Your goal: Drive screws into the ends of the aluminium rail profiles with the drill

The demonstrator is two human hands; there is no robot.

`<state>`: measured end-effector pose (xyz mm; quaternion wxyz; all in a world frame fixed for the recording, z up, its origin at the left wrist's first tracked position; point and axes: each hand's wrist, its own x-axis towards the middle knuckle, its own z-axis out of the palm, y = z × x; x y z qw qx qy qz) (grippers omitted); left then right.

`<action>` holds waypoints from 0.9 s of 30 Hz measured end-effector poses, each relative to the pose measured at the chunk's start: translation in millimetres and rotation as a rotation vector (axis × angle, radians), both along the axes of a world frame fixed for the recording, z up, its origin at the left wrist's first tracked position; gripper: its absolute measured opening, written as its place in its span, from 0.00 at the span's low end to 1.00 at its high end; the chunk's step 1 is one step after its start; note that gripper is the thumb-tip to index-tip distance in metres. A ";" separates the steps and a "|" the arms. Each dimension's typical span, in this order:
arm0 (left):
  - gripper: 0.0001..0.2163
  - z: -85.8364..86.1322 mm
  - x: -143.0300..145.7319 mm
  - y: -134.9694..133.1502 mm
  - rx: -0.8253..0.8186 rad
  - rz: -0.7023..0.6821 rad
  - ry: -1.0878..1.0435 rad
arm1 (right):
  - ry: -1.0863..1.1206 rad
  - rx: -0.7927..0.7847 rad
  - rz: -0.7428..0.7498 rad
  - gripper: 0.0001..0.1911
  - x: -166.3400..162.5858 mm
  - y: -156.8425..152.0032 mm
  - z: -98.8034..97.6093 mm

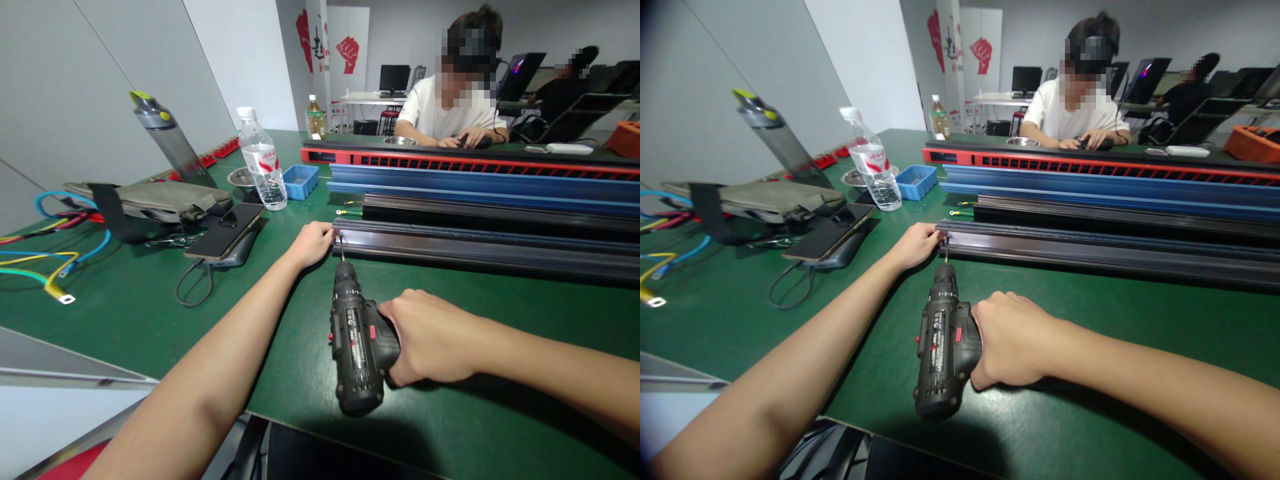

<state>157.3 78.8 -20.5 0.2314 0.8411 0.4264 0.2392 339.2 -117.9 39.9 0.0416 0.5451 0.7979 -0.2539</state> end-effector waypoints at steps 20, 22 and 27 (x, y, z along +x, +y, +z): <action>0.18 1.6 0.4 -1.3 -0.013 0.019 0.004 | 0.001 0.011 -0.002 0.14 -0.2 1.7 0.8; 0.18 1.6 0.3 -1.5 -0.012 0.010 -0.001 | 0.002 0.003 0.000 0.13 -0.7 1.4 1.3; 0.18 1.0 -0.4 -1.2 -0.014 -0.010 -0.006 | -0.017 -0.017 0.001 0.15 -1.1 0.3 1.2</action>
